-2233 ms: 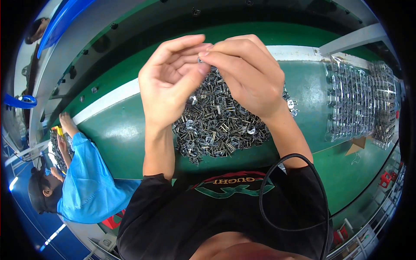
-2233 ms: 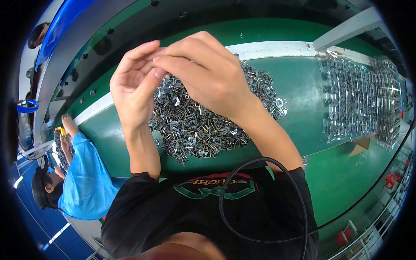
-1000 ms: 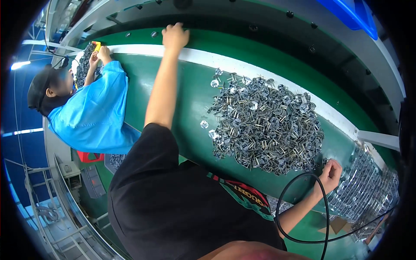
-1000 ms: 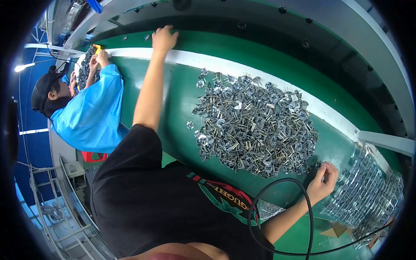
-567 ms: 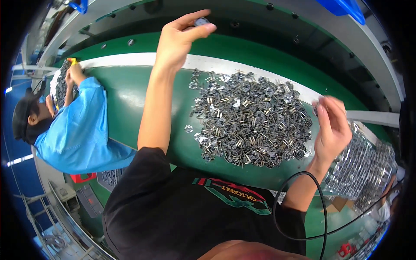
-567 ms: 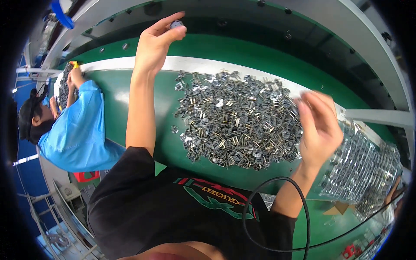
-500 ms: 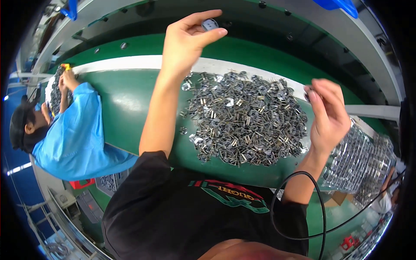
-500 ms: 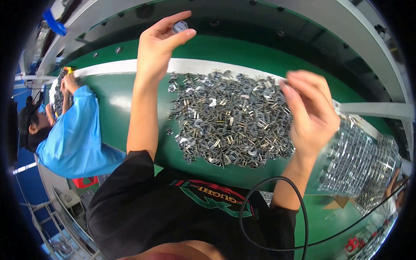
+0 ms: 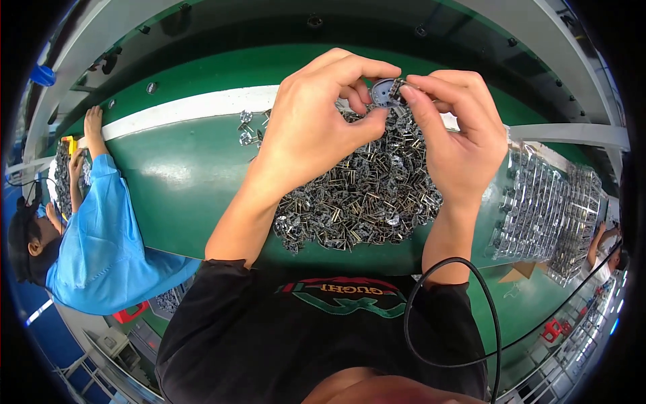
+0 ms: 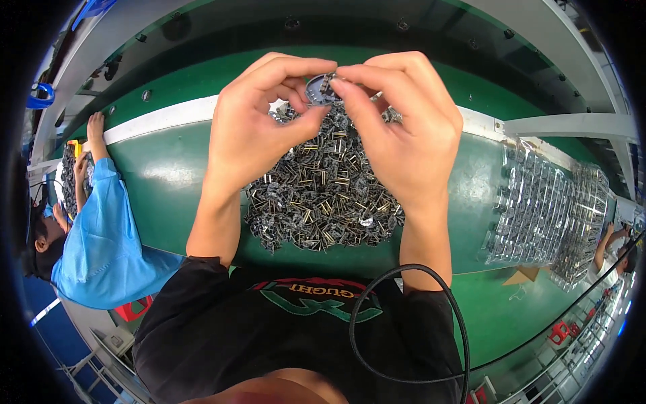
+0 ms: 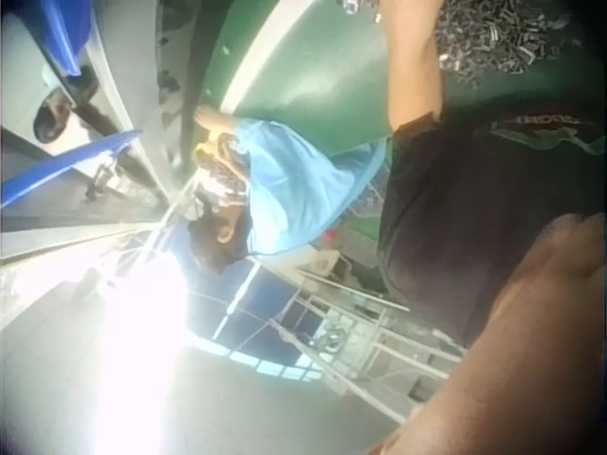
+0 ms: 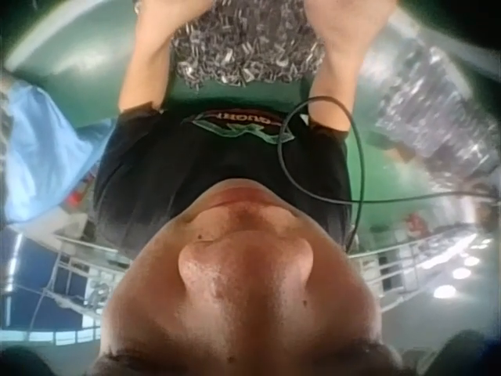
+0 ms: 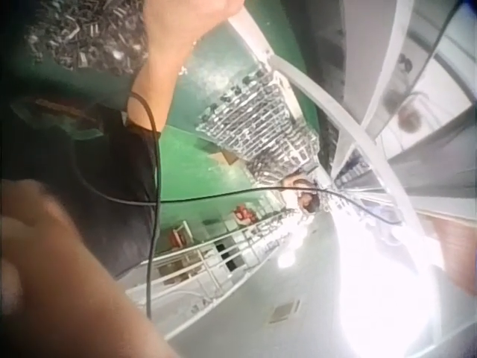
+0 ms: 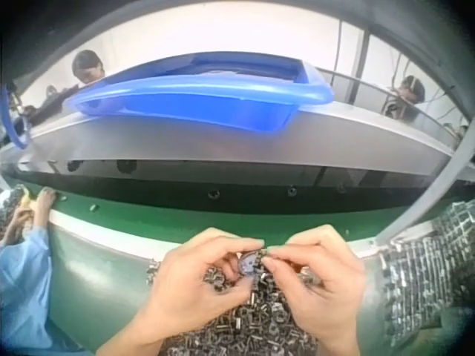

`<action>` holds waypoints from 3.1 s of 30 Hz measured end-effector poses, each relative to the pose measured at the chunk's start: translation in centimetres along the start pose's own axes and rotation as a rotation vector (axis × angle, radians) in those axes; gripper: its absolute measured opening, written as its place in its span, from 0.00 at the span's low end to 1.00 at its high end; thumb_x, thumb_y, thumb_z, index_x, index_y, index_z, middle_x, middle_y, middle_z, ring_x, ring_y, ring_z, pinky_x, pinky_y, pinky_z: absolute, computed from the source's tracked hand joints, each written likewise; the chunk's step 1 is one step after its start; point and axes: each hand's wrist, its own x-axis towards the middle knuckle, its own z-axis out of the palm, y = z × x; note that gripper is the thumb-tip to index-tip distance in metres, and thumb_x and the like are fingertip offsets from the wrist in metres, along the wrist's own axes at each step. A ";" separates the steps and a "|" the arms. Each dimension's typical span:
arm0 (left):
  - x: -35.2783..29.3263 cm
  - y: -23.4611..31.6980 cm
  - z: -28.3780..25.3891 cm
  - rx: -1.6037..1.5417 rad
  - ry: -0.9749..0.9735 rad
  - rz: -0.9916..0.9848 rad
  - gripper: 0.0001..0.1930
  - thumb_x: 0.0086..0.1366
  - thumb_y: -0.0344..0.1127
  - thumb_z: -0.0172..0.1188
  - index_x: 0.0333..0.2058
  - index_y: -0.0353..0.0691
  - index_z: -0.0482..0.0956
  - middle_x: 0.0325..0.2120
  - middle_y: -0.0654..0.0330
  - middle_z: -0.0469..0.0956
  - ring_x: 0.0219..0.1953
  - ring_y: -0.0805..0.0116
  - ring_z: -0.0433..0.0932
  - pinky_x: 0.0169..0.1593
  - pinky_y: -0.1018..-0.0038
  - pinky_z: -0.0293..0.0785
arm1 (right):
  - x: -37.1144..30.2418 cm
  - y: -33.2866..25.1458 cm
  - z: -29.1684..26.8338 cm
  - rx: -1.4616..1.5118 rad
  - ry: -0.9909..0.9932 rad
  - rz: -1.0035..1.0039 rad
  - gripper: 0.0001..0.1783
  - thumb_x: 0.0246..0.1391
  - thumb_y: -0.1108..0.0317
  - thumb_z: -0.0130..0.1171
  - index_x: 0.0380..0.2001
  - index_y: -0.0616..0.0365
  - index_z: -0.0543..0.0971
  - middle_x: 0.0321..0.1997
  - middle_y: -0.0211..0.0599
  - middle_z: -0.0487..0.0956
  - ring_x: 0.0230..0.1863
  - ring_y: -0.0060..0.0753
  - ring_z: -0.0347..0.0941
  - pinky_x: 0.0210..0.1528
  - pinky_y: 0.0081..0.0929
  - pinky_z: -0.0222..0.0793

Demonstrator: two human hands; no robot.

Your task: The person assembles metal terminals into a plastic housing by hand.

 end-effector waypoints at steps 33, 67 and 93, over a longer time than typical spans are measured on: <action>0.1 0.3 -0.4 -0.380 -0.151 0.015 0.23 0.54 0.17 0.62 0.51 0.31 0.79 0.34 0.61 0.76 0.33 0.78 0.74 0.36 0.83 0.71 | -0.7 -0.3 -0.1 -0.169 -0.076 -0.135 0.13 0.44 0.76 0.69 0.37 0.56 0.82 0.30 0.31 0.77 0.26 0.22 0.75 0.24 0.19 0.68; 15.2 -26.2 -8.0 0.538 0.244 -0.348 0.17 0.63 0.45 0.64 0.38 0.35 0.86 0.22 0.59 0.81 0.21 0.72 0.76 0.26 0.75 0.70 | -19.2 5.2 -15.9 -0.339 -0.200 0.650 0.17 0.51 0.60 0.68 0.45 0.50 0.83 0.38 0.32 0.74 0.33 0.31 0.73 0.36 0.29 0.71; 2.1 -5.6 -5.0 -0.135 0.207 -0.106 0.22 0.57 0.23 0.65 0.52 0.33 0.78 0.42 0.56 0.80 0.39 0.74 0.78 0.46 0.78 0.74 | -3.1 2.3 -8.6 -0.073 0.062 0.019 0.07 0.47 0.80 0.67 0.33 0.64 0.83 0.33 0.35 0.80 0.33 0.26 0.77 0.34 0.21 0.73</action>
